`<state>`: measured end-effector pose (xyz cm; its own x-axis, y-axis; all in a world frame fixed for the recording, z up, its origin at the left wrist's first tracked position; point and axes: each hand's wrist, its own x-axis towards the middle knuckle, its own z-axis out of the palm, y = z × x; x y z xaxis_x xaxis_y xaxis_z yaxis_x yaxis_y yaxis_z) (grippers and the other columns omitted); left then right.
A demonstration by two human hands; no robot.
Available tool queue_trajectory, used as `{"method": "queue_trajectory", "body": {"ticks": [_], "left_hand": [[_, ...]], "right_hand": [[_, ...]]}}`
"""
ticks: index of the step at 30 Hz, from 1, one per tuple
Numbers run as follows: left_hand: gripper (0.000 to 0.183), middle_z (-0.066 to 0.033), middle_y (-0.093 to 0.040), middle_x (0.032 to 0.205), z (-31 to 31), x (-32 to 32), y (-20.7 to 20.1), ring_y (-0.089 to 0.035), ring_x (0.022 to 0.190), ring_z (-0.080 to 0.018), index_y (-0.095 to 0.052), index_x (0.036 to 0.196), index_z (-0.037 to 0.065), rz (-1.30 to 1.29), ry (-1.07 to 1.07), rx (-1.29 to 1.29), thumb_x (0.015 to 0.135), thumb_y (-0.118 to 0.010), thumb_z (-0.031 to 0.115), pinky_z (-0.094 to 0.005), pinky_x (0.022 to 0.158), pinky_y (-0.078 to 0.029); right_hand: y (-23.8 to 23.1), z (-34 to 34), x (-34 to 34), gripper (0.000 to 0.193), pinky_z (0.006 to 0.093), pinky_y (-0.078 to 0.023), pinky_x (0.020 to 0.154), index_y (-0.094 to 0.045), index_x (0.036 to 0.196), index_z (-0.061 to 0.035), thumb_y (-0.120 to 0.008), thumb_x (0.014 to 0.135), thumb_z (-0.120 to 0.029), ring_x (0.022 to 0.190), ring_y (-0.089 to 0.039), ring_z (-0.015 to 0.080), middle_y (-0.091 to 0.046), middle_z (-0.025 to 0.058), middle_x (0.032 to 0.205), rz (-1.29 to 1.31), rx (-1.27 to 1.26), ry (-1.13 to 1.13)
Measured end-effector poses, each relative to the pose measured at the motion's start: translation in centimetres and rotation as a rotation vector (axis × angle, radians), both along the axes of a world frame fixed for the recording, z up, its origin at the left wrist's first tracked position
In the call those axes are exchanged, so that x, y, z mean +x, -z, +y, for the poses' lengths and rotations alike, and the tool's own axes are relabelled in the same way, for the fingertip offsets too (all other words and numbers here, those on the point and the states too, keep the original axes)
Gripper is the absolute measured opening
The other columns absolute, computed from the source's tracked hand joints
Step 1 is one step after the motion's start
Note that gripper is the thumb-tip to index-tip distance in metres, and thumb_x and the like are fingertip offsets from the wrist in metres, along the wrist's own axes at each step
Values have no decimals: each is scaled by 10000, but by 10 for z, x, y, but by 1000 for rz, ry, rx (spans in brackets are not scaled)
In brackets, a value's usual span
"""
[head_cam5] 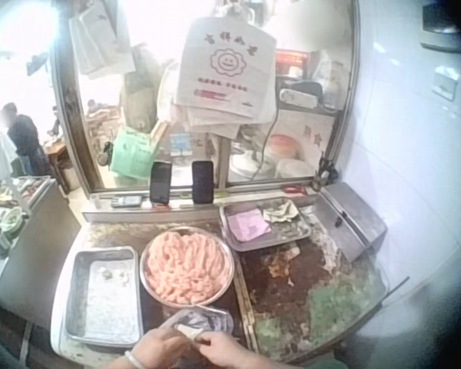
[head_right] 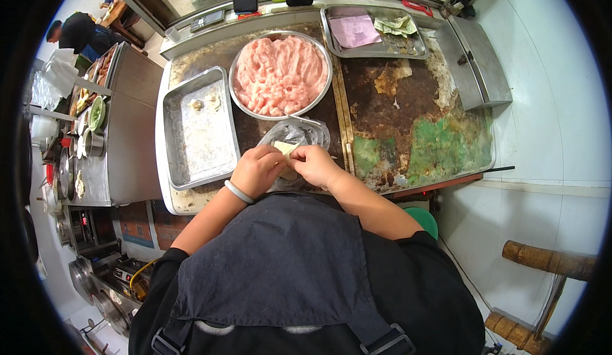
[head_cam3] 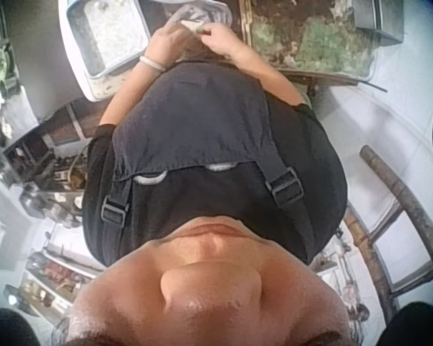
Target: The person wraps small portions of ground meat in square wrappers and places them in a tray. Then they open a rice cooker, remove oranges and a spatula, and later scoop rice from a bucket into the cooker pot before spreading it evenly.
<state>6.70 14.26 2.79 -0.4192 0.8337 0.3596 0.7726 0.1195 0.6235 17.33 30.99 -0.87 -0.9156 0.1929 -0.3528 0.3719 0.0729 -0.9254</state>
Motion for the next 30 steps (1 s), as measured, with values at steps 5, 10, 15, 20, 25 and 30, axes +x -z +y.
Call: {"method": "queue_trajectory", "body": {"ticks": [5,10,15,20,25,30], "left_hand": [[56,-97,-676,792,-2,3,0,-662,691,-295,-684,762,66,12,-34,-15,777,-702,117,-394,644,-551],[65,-92,-661,758,-2,4,5,-659,675,-297,-674,745,69,43,-48,-18,767,-705,122,-389,629,-549],[44,-116,-673,772,-3,5,9,-669,679,-305,-668,754,41,33,-78,-75,746,-707,60,-386,630,-555],[49,-133,-651,755,-4,6,14,-655,685,-331,-656,757,28,-96,-123,-98,760,-697,56,-397,633,-543],[64,-163,-663,802,-4,5,16,-662,706,-328,-673,832,7,-254,-145,-104,802,-677,63,-373,656,-539],[125,-206,-669,848,0,-2,4,-676,768,-322,-667,892,-30,-525,-207,-168,848,-658,87,-371,704,-534]], "right_hand": [[1,-1,-1,121,272,-489,678,-719,910,8,-643,922,-85,737,-587,89,-684,24,810,-14,-168,54],[-7,-2,-2,115,232,-467,693,-702,957,15,-625,952,-71,774,-570,65,-676,4,867,-92,-229,52],[-8,-4,-2,117,230,-459,664,-703,945,9,-638,950,-89,745,-563,59,-669,0,836,-91,-124,49],[-3,-4,0,119,228,-454,650,-699,931,5,-642,948,-98,727,-558,56,-665,-6,823,-49,-118,44],[-3,-4,2,105,235,-471,669,-687,923,6,-649,941,-90,742,-570,57,-658,-12,814,-55,-93,16],[-16,-8,2,152,272,-532,738,-687,977,13,-718,878,-97,793,-656,112,-703,55,831,105,76,-21]]}}
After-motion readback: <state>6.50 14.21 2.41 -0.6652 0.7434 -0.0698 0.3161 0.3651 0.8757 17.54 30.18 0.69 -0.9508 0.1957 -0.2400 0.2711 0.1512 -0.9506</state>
